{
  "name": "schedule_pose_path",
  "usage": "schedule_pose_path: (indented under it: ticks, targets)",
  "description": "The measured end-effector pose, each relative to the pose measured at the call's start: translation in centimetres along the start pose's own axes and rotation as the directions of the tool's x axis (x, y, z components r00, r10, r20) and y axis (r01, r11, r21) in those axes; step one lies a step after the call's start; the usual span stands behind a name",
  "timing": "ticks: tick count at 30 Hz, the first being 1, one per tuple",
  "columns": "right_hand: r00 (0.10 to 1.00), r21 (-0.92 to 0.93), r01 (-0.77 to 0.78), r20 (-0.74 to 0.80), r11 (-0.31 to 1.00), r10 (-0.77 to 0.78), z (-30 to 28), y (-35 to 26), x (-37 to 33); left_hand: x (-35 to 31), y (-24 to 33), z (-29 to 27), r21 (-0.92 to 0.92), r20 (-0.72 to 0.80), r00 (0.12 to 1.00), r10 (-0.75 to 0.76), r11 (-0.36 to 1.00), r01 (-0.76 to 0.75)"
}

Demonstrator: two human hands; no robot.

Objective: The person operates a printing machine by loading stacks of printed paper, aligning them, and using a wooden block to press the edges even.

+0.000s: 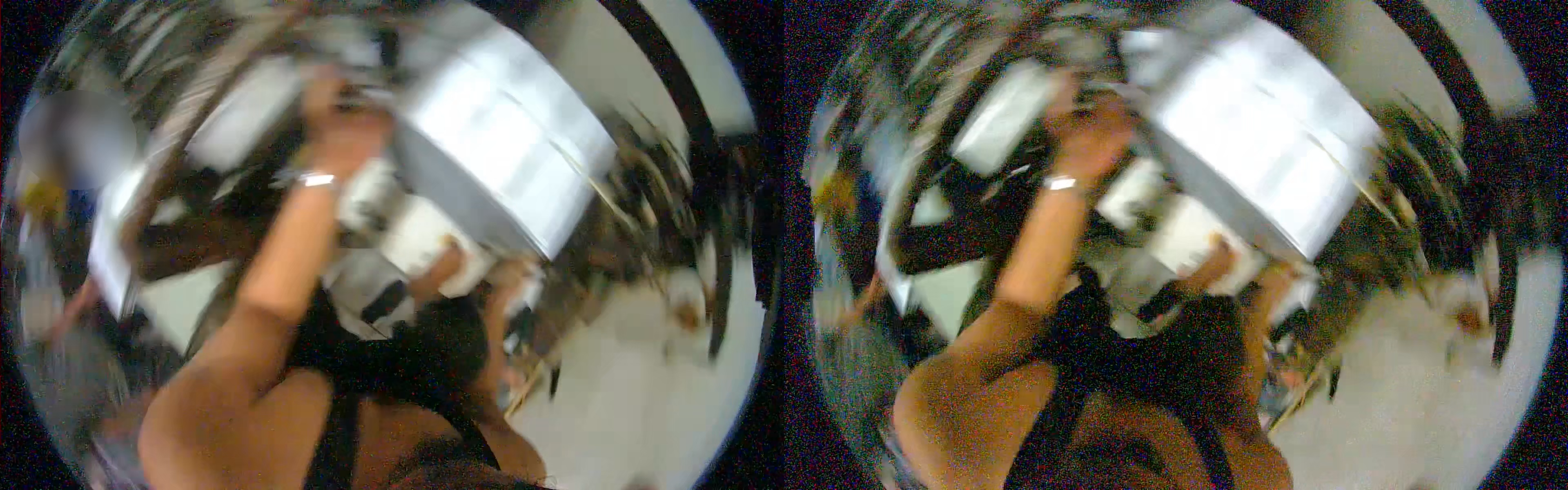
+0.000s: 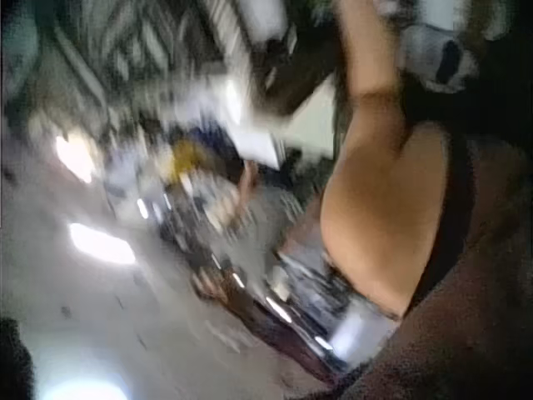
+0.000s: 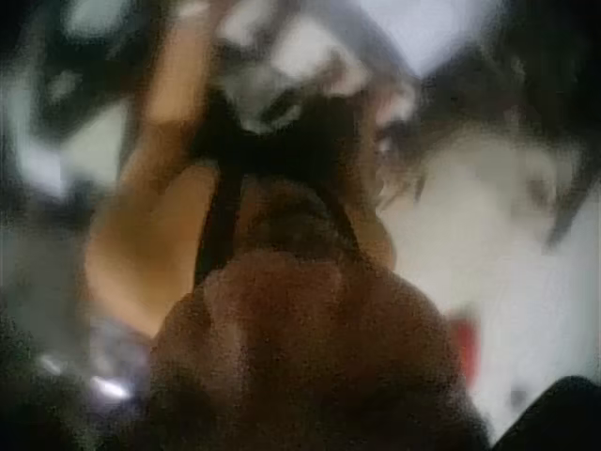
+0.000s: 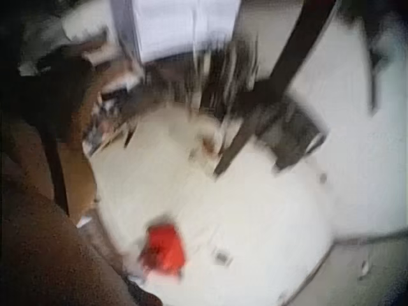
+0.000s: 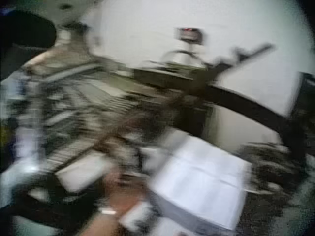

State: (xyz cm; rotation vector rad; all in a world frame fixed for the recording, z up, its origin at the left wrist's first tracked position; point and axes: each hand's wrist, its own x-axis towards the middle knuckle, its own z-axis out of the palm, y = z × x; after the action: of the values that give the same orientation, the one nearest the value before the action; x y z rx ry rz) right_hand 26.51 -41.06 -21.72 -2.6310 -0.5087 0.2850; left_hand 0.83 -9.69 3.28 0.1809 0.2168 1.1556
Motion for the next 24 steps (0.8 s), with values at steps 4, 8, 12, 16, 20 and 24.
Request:
schedule_pose_path:
  ticks: [4, 8, 12, 16, 20, 24]
  targets:
    - [0.992, 0.075, 0.038, 0.119, 0.997, -0.046, -3.2, -1.5, -1.0, 0.5, -1.3, 0.9, 0.259, -0.048, 0.94, 0.338, 0.913, -0.315]
    - [0.98, 0.118, 0.06, 0.18, 0.991, -0.081, -3.4, -4.4, -0.5, 1.3, -2.4, -1.9, 0.392, 0.041, 0.927, 0.372, 0.847, -0.358]
    - [0.974, 0.169, 0.069, 0.202, 0.983, -0.103, -3.0, -7.0, -1.0, 1.0, -3.3, -4.8, 0.69, -0.02, 0.926, 0.377, 0.676, -0.26]
    - [0.962, 0.24, 0.038, 0.253, 0.97, -0.1, -3.2, -10.0, -3.4, -0.6, -3.5, -3.6, 0.868, -0.26, 0.912, 0.316, 0.491, 0.078]
    - [0.943, 0.32, 0.049, 0.297, 0.946, -0.149, -3.4, -14.2, -5.0, -5.2, -4.7, 0.8, 0.442, -0.429, 0.903, -0.006, 0.871, 0.216]
    - [0.934, 0.398, 0.024, 0.318, 0.917, -0.162, -4.6, -15.9, -6.0, -17.4, -5.1, 1.9, 0.666, -0.212, 0.977, -0.035, 0.726, 0.171]
